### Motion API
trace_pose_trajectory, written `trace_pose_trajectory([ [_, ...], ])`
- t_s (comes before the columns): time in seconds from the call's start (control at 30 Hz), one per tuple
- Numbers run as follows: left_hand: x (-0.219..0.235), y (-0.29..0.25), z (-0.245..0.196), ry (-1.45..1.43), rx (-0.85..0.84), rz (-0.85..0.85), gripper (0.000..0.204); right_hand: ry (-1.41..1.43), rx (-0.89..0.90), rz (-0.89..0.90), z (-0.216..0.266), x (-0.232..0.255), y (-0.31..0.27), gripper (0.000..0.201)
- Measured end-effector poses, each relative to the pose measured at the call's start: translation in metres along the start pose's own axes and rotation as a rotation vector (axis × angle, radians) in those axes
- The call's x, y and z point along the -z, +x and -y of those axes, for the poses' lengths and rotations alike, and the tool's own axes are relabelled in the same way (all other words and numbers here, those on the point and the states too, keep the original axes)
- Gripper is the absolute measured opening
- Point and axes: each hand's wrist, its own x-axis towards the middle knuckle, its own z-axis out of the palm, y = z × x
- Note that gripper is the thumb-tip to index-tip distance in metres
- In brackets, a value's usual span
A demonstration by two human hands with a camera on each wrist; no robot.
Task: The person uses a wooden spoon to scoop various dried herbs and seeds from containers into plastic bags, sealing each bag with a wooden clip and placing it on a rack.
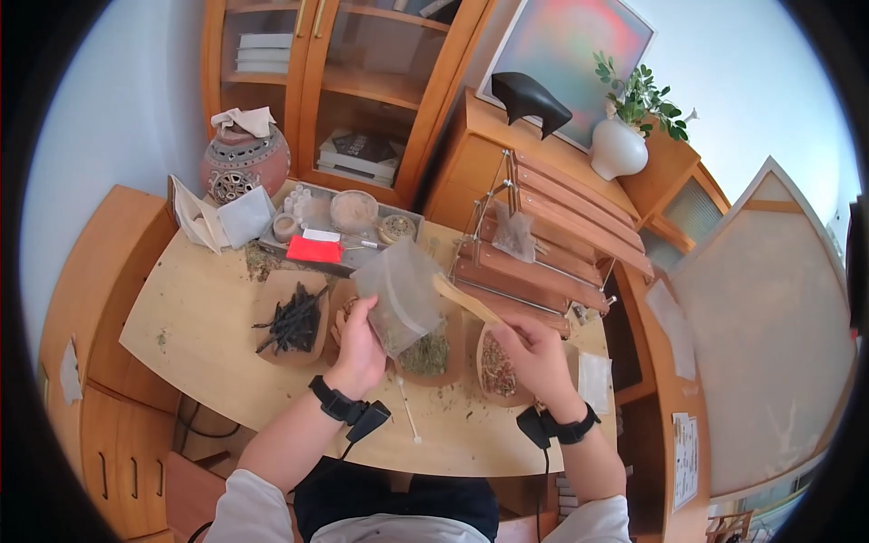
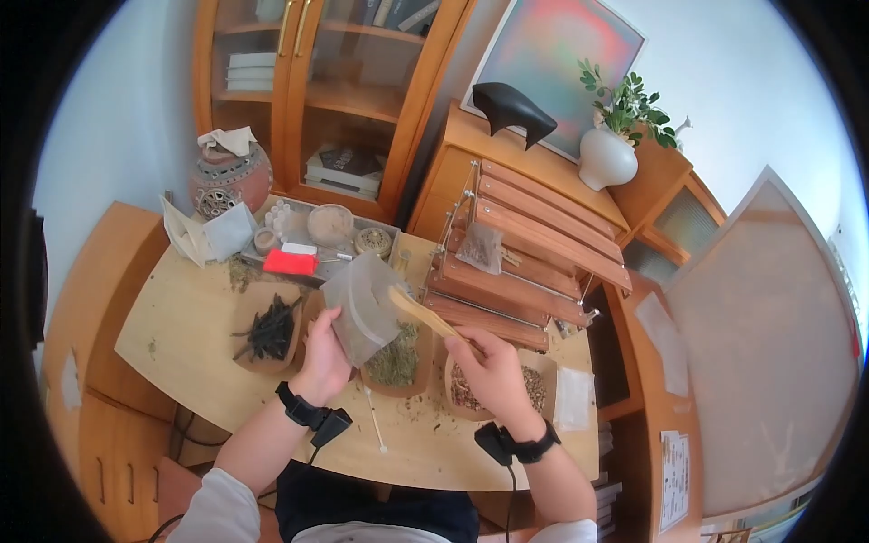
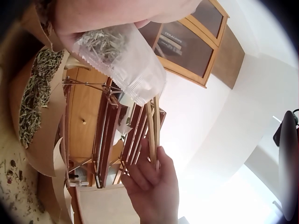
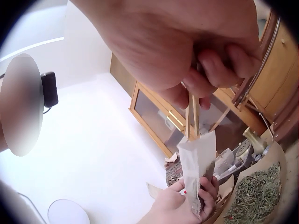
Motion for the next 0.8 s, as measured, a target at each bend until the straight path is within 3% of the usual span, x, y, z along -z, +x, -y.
trace_pose_trajectory([
  [0.13, 0.013, 0.010, 0.004, -0.056, -0.055, 0.011, 0.050, -0.159, -0.049, -0.032, -0.024, 0.002, -0.021, 0.030],
  [0.27, 0.010, 0.010, 0.003, -0.093, -0.126, 0.063, 0.049, -0.577, -0.059, 0.057, -0.040, -0.023, -0.033, 0.036],
  [0.5, -0.005, 0.001, -0.004, -0.049, -0.159, 0.129, 0.043, -0.640, 0.336, -0.026, -0.062, -0.045, -0.055, 0.044],
  [0.7, -0.013, -0.015, 0.001, 0.114, -0.300, 0.205, 0.047, -0.440, 0.435, -0.245, -0.070, -0.033, -0.091, 0.040],
  [0.8, -0.019, -0.048, 0.023, 0.126, -0.323, 0.150, 0.051, -0.033, 0.213, -0.171, -0.080, -0.037, -0.122, 0.034],
])
